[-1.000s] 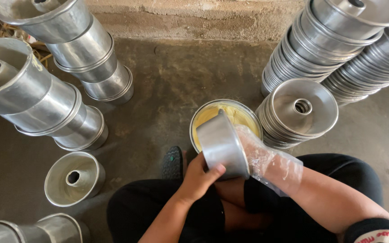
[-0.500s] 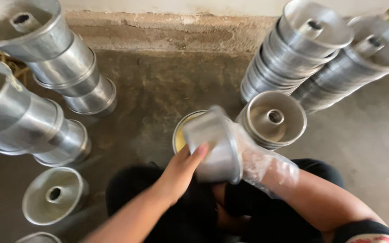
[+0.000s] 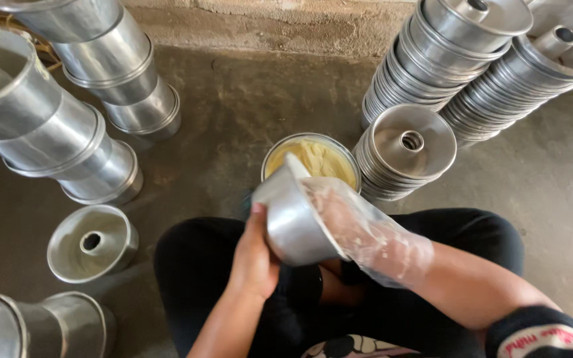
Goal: The person scoops a yellow substance from a metal bowl and spreads it inside multiple metal baking molds. They handle each mold one at a time, coating the interior surfaces, and then place the coated molds into a stack.
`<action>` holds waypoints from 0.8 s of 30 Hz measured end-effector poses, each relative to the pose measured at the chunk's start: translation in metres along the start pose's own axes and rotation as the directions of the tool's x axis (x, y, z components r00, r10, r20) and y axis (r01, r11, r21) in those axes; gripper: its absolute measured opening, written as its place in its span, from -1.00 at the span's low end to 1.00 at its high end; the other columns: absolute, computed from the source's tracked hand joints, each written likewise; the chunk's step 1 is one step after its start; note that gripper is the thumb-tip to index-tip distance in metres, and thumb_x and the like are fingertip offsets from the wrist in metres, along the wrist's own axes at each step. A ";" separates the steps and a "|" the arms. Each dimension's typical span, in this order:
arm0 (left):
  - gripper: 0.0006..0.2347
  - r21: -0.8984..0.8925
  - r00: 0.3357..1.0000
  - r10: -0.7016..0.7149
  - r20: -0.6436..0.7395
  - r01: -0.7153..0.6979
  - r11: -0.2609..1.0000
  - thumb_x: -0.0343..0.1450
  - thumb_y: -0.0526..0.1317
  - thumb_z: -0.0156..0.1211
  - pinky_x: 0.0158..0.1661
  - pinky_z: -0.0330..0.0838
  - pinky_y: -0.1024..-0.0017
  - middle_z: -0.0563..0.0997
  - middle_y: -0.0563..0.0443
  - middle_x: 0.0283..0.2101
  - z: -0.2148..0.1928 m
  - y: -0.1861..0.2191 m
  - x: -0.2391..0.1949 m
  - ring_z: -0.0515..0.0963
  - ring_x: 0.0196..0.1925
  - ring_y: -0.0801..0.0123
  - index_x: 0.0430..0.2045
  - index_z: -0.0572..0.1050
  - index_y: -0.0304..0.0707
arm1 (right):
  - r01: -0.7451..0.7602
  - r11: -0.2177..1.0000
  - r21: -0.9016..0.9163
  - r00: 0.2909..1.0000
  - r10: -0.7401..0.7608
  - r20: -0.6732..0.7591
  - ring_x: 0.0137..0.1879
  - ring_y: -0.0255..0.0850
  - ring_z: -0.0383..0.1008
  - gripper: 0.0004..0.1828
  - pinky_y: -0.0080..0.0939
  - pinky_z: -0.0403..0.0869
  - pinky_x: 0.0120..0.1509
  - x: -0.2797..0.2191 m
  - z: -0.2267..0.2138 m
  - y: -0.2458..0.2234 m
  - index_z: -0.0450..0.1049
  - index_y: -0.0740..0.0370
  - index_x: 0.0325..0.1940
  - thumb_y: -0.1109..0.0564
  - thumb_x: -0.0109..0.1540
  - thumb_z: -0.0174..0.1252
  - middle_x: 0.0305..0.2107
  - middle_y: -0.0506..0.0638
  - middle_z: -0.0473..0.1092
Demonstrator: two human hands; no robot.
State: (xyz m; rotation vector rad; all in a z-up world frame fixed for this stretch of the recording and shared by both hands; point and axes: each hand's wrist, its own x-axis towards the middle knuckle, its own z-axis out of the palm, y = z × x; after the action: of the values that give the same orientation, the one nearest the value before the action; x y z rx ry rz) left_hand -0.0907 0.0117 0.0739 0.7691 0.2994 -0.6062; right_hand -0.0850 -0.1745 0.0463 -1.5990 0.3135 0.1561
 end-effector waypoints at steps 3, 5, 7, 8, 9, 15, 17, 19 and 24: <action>-0.48 0.082 0.989 0.024 0.149 -0.037 0.996 0.48 0.04 0.00 0.23 0.31 0.23 0.54 -0.19 0.20 0.007 0.002 0.023 0.50 0.22 0.19 0.20 0.39 -0.44 | 0.017 0.918 0.395 0.997 -0.043 0.058 -0.16 -0.23 0.57 -0.64 -0.25 0.56 -0.14 -0.002 -0.011 -0.006 0.47 0.25 0.13 0.08 0.27 0.14 -0.19 0.06 0.53; -0.51 0.165 0.976 -0.001 0.219 -0.036 0.986 0.49 -0.01 0.04 0.24 0.29 0.25 0.54 -0.22 0.19 0.007 0.011 0.043 0.49 0.21 0.19 0.18 0.40 -0.50 | 0.031 0.816 0.578 0.993 -0.091 0.076 -0.18 -0.20 0.57 -0.63 -0.22 0.56 -0.16 -0.002 -0.009 -0.015 0.49 0.35 0.09 0.10 0.26 0.19 -0.20 0.10 0.53; -0.52 0.260 0.973 -0.080 0.217 0.022 0.965 0.49 -0.01 0.04 0.24 0.27 0.30 0.54 -0.19 0.20 0.011 0.019 0.059 0.49 0.21 0.22 0.17 0.41 -0.49 | 0.057 0.763 0.644 0.996 -0.085 0.013 -0.19 -0.20 0.57 -0.63 -0.22 0.57 -0.16 -0.007 -0.007 -0.030 0.49 0.37 0.06 0.09 0.25 0.20 -0.20 0.09 0.53; -0.51 0.281 0.984 -0.097 0.148 0.052 0.958 0.48 -0.01 0.04 0.24 0.28 0.28 0.55 -0.18 0.20 0.010 0.023 0.059 0.49 0.22 0.21 0.18 0.41 -0.46 | 0.060 0.845 0.531 0.995 -0.094 0.036 -0.19 -0.21 0.57 -0.63 -0.22 0.56 -0.17 -0.013 -0.006 -0.039 0.51 0.39 0.06 0.09 0.26 0.21 -0.21 0.10 0.54; -0.51 0.292 0.991 -0.105 0.088 0.075 0.953 0.46 -0.01 0.04 0.24 0.28 0.26 0.55 -0.17 0.20 0.011 0.029 0.057 0.49 0.22 0.20 0.18 0.41 -0.42 | 0.072 0.915 0.397 0.993 -0.105 0.061 -0.20 -0.22 0.57 -0.63 -0.23 0.55 -0.18 -0.017 -0.006 -0.052 0.53 0.41 0.05 0.08 0.27 0.21 -0.23 0.11 0.54; -0.43 0.013 0.996 -0.087 -0.025 0.087 0.996 0.45 0.12 -0.10 0.25 0.28 0.15 0.53 -0.16 0.24 -0.011 0.036 0.036 0.47 0.29 0.12 0.26 0.35 -0.31 | -0.013 0.997 -0.077 0.999 0.017 0.050 -0.21 -0.22 0.57 -0.63 -0.22 0.55 -0.19 -0.013 0.018 -0.070 0.56 0.38 0.03 0.05 0.28 0.21 -0.25 0.12 0.55; -0.42 0.014 0.999 -0.044 -0.021 0.044 0.999 0.47 0.15 -0.10 0.25 0.30 0.13 0.53 -0.19 0.24 -0.015 0.031 0.031 0.48 0.28 0.09 0.26 0.35 -0.33 | 0.035 0.998 -0.059 0.995 -0.030 0.092 -0.20 -0.21 0.57 -0.63 -0.22 0.55 -0.18 -0.013 0.023 -0.055 0.55 0.38 0.04 0.05 0.27 0.21 -0.24 0.12 0.55; -0.42 0.082 0.999 0.032 0.041 -0.035 0.996 0.49 0.13 -0.06 0.25 0.32 0.15 0.54 -0.26 0.24 -0.008 0.022 0.027 0.50 0.27 0.07 0.24 0.36 -0.41 | 0.081 0.996 -0.046 0.990 -0.075 0.120 -0.20 -0.20 0.57 -0.64 -0.21 0.55 -0.17 -0.006 0.020 -0.045 0.55 0.38 0.04 0.06 0.27 0.21 -0.24 0.12 0.55; -0.51 0.548 0.764 0.365 0.532 -0.639 0.539 0.50 0.08 0.10 0.15 0.42 0.25 0.58 -0.19 0.09 -0.007 0.001 0.004 0.57 0.13 0.15 0.11 0.45 -0.41 | 0.158 0.986 0.049 0.956 -0.165 0.241 -0.18 -0.19 0.57 -0.65 -0.20 0.56 -0.15 0.019 -0.012 -0.027 0.54 0.37 0.04 0.07 0.27 0.21 -0.23 0.12 0.55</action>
State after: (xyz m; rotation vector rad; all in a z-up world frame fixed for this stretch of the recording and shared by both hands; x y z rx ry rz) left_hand -0.0870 0.0150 0.0677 1.4090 -0.5571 -0.2537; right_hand -0.0603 -0.1872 0.0673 -1.5501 -0.0071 0.2194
